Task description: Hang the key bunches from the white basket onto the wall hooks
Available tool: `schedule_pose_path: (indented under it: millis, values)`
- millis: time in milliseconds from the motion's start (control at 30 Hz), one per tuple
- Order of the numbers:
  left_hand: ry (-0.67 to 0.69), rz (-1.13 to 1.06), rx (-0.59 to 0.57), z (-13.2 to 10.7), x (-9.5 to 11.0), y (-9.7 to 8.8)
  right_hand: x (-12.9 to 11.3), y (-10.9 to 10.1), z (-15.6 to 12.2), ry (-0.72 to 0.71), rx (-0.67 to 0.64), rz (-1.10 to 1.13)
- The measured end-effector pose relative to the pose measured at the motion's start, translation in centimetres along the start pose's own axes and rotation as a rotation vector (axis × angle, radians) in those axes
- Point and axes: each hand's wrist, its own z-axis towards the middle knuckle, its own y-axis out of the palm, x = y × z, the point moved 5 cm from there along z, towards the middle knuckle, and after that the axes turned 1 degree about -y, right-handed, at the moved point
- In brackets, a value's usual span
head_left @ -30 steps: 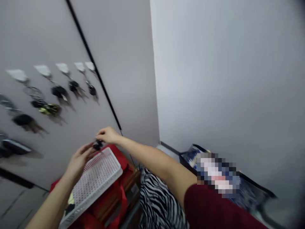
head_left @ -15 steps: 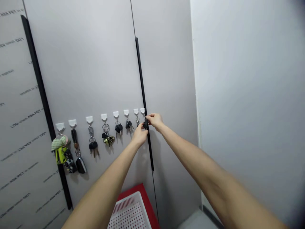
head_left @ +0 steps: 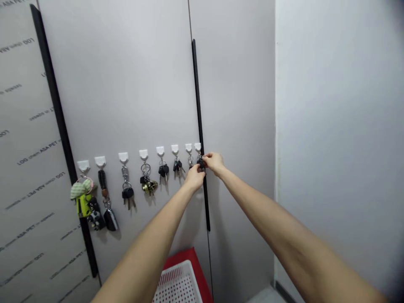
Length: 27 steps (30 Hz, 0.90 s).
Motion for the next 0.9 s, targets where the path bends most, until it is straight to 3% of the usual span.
schedule_pose_path:
  millis: [100,167,233,333,400,467,533,633,700,767,900]
  values:
    - [-0.039,-0.076,-0.034,-2.5,-1.8,-0.4,1.3,-0.5,-2.2,-0.02,0.015,-0.029]
    - [-0.106,-0.205,-0.08,-5.4,-5.0,-0.8,2.8,-0.6,-4.9,-0.038,0.007,-0.038]
    - [-0.199,-0.321,-0.087,-8.8,-9.5,-1.5,5.1,0.3,-8.5,-0.027,-0.126,-0.053]
    - [-0.385,-0.39,0.038,-13.7,-16.2,-3.4,9.4,4.6,-15.4,0.16,-0.75,-0.205]
    - [-0.427,-0.43,0.076,-15.5,-17.8,-4.9,10.0,7.2,-19.3,0.173,-1.069,-0.265]
    - [-0.359,-0.459,0.073,-15.7,-15.8,-7.2,7.4,9.0,-20.9,0.045,-1.138,-0.194]
    - [-0.201,-0.482,0.066,-15.1,-11.2,-10.1,2.0,9.6,-20.4,-0.12,-1.002,0.011]
    - [0.094,-0.528,0.079,-14.3,-2.8,-14.8,-7.1,8.3,-18.7,-0.259,-0.797,0.43]
    - [0.237,-0.537,0.075,-14.5,1.1,-16.9,-11.5,6.7,-17.8,-0.34,-0.672,0.628]
    - [0.31,-0.542,0.063,-14.7,3.1,-17.9,-13.9,5.6,-17.4,-0.384,-0.601,0.731]
    - [0.315,-0.56,0.053,-14.6,3.6,-18.0,-14.7,5.8,-17.5,-0.377,-0.622,0.777]
